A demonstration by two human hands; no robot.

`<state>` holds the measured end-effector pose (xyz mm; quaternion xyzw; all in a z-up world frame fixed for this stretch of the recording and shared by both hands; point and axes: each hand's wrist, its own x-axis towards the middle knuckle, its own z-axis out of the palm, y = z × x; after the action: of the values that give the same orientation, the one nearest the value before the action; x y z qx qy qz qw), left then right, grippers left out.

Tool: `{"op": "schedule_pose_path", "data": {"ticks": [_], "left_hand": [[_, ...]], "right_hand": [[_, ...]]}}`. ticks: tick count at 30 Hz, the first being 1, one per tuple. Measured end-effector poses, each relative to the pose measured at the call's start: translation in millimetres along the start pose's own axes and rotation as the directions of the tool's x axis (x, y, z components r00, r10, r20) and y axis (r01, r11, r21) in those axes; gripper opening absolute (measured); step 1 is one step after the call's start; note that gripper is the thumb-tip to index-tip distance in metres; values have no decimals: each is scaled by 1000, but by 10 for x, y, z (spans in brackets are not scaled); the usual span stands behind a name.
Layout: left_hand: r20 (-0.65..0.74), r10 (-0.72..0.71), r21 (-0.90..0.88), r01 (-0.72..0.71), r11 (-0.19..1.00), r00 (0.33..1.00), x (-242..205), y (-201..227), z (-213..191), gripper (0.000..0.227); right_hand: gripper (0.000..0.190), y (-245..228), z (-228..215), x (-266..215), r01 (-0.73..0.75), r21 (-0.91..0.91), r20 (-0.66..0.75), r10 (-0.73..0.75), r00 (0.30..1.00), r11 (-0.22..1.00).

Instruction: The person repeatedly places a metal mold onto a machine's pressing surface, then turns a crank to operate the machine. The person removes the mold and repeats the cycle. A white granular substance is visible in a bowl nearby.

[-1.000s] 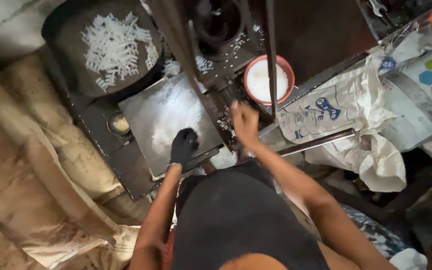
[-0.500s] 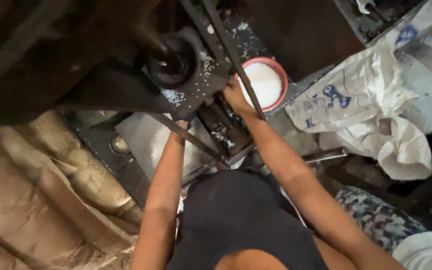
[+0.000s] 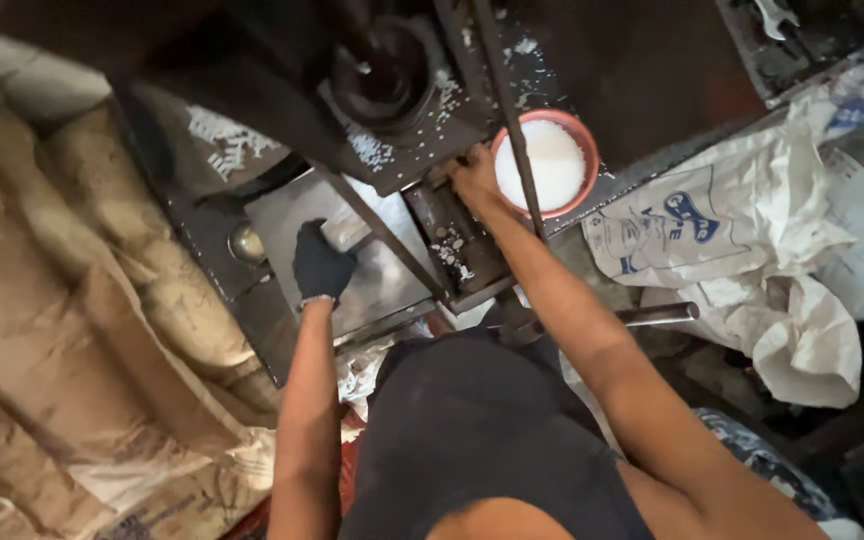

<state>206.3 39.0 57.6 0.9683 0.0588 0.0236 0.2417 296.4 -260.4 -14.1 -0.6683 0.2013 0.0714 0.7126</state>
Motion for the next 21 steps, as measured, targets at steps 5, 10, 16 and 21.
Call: {"op": "schedule_pose_path", "data": {"ticks": [5, 10, 16, 21], "left_hand": [[-20, -193, -94, 190, 977, 981, -482, 10, -297, 74], [-118, -135, -113, 122, 986, 984, -660, -41, -270, 70], [-71, -199, -136, 188, 973, 977, -677, -16, -315, 72], [-95, -176, -168, 158, 973, 980, -688, 19, -378, 73]], "right_hand": [[21, -59, -46, 103, 325, -289, 12, -336, 942, 900], [24, -120, -74, 98, 217, -384, -91, -271, 958, 897], [26, -236, -122, -106, 79, -41, 5, -78, 997, 996], [42, -128, -413, -397, 38, 220, 11, -41, 999, 975]]}}
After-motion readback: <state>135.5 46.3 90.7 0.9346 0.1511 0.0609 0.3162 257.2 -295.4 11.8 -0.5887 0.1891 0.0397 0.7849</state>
